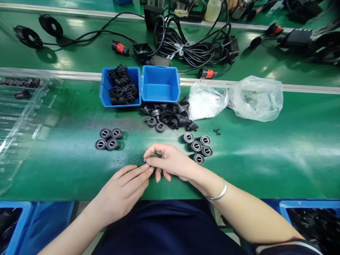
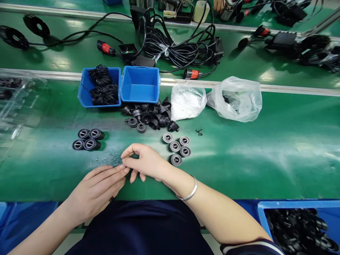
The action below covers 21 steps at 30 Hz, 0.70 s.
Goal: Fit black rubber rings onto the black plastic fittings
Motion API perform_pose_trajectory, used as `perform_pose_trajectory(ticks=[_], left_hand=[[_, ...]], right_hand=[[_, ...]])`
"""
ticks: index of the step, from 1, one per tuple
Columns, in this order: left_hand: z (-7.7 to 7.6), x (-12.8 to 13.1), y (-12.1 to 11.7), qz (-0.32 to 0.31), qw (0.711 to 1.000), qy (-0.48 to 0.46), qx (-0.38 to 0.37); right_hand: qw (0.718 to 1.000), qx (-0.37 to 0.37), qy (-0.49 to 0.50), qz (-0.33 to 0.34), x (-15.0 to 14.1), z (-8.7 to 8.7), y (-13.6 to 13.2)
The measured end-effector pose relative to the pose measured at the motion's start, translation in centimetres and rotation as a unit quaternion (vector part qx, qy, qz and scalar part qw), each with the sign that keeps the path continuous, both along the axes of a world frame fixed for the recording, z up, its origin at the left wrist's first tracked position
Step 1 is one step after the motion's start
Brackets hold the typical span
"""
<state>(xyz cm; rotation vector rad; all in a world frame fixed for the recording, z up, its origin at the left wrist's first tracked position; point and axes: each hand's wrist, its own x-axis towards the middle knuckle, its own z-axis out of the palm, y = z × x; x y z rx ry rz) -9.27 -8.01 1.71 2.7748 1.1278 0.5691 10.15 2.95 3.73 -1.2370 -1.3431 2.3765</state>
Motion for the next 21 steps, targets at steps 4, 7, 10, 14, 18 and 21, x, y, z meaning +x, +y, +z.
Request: perform_pose_trajectory(ticks=[4,7,10,14,18,21], left_hand=[[0.1,0.1,0.2,-0.002,1.0,-0.008,0.002],[0.1,0.0,0.2,-0.005,1.0,-0.009,0.002],[-0.1,-0.1,0.1,-0.011,1.0,-0.006,-0.001],[-0.3,-0.1,0.0,-0.011,1.0,-0.004,0.0],[-0.5,0.0,-0.2,-0.003,1.0,0.003,-0.009],[-0.8,0.0,-0.5,0.003,1.0,0.008,-0.016]], right_hand=[[0.999,-0.023,0.023,-0.027,-0.2,-0.1,0.0],[0.998,-0.03,0.04,-0.048,-0.1,-0.4,-0.1],[0.996,-0.037,0.053,-0.056,0.1,-0.7,0.0],[0.994,-0.048,0.075,-0.067,0.4,-1.1,-0.2],[0.984,-0.064,0.108,-0.125,0.8,-1.5,-1.4],[0.972,-0.068,0.149,-0.165,1.0,-1.6,-2.7]])
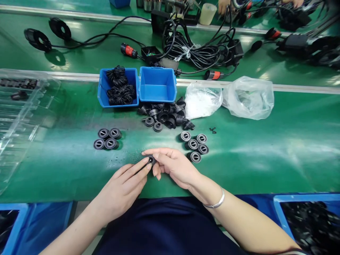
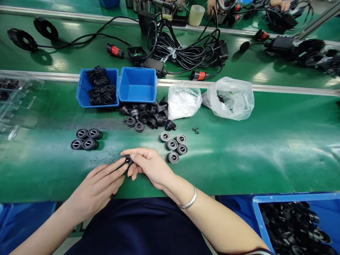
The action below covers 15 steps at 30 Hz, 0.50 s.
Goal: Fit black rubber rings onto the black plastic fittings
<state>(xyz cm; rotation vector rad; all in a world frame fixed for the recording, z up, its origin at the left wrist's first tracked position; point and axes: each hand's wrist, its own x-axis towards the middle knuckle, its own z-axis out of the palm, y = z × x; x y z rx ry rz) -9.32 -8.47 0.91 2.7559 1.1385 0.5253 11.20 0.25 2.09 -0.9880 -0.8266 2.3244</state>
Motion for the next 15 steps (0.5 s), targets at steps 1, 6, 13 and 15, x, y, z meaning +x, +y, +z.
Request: perform_pose_trajectory(ticks=[1,6,13,15], left_hand=[[-0.1,0.0,-0.1,0.002,1.0,0.001,0.002],[-0.4,0.3,-0.7,0.013,1.0,0.013,0.022],[0.4,1.2,-0.9,0.026,1.0,0.006,0.004],[0.7,1.2,-0.6,0.018,1.0,0.002,0.001]], right_hand=[[1.0,0.001,0.012,-0.013,0.1,0.0,-0.5],[0.998,0.01,0.032,-0.056,0.2,-0.1,-2.2],[0.999,-0.006,0.025,0.026,0.6,0.1,-0.8],[0.998,-0.01,0.022,0.054,0.6,0.3,-0.2]])
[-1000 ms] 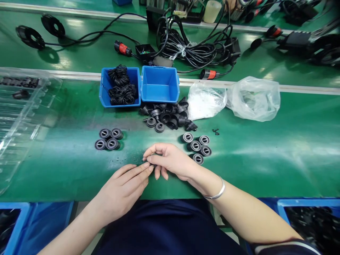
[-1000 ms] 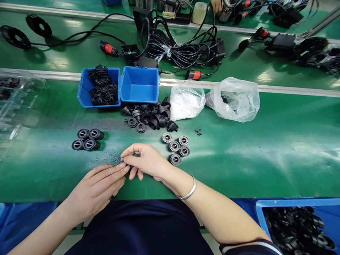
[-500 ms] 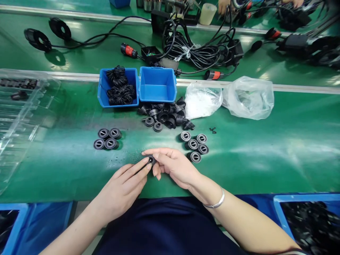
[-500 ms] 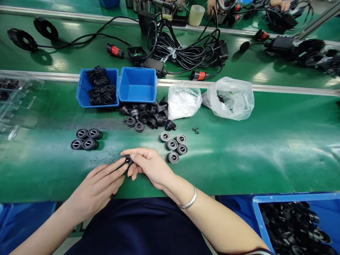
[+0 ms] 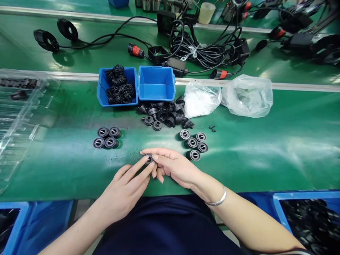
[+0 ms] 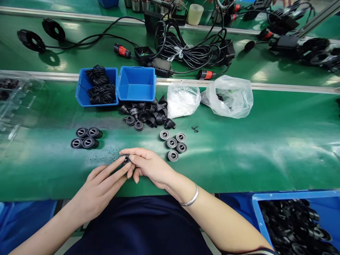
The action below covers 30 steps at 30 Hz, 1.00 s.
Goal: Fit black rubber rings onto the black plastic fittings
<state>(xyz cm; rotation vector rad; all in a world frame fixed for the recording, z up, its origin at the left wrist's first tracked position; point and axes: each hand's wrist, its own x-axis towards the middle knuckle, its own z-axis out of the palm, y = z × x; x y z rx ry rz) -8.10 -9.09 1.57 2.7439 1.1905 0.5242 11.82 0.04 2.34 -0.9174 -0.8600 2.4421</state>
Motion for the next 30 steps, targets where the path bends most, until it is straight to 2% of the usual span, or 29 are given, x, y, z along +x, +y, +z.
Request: perform_pose_trajectory(ticks=[9,18,25,30], left_hand=[[0.0,-0.9,0.1,-0.029,1.0,0.006,0.0],[0.1,-0.6,0.0,0.005,0.999,-0.014,-0.042],[-0.1,-0.8,0.0,-0.001,1.0,0.011,-0.023],[-0.3,-0.7,-0.1,0.014,1.0,0.011,-0.021]], right_hand=[[0.999,0.018,-0.002,0.032,-0.5,0.0,0.6],[0.999,-0.012,0.029,0.016,-0.5,0.0,1.1],[0.998,0.008,-0.043,0.042,-1.2,0.1,1.5],[0.999,-0.019,-0.029,0.027,-1.3,0.3,1.8]])
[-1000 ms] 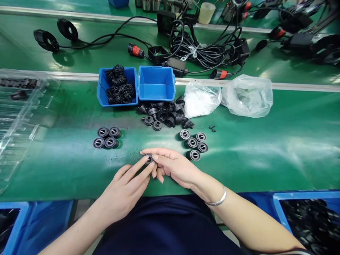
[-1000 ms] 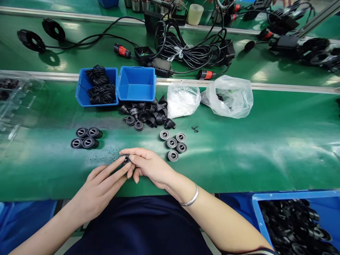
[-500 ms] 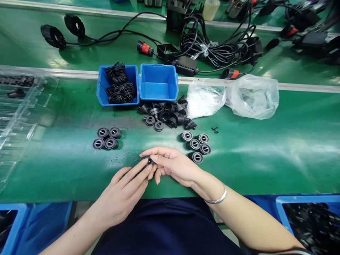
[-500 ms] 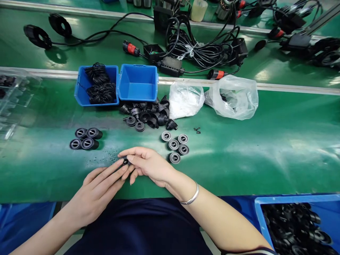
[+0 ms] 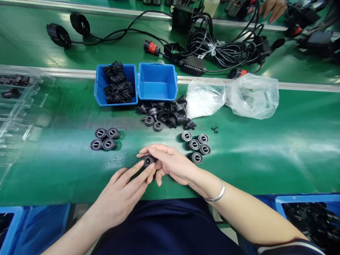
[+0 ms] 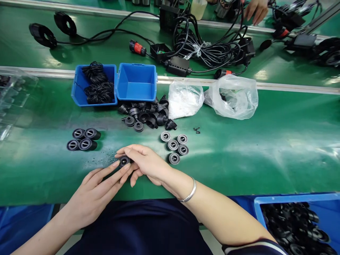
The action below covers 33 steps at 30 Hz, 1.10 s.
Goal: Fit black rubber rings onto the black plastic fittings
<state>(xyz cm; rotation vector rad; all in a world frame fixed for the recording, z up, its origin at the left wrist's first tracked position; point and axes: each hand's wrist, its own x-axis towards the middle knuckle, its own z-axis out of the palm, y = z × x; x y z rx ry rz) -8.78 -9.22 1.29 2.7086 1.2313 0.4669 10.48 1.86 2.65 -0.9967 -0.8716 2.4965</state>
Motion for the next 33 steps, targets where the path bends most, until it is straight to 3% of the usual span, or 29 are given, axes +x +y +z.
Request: perform_pose_trajectory(ticks=[10,16,33], left_hand=[[0.33,0.13,-0.01,-0.006,1.0,-0.008,-0.001],[0.41,0.73,-0.14,0.012,1.0,0.009,-0.025],[0.19,1.07,0.06,0.013,1.0,0.01,0.001]], right_hand=[[0.999,0.034,-0.016,0.02,-0.06,-0.09,-0.17],[0.998,0.001,0.054,0.016,0.7,-0.38,0.11],[0.997,-0.011,0.073,0.023,0.81,-0.25,0.63]])
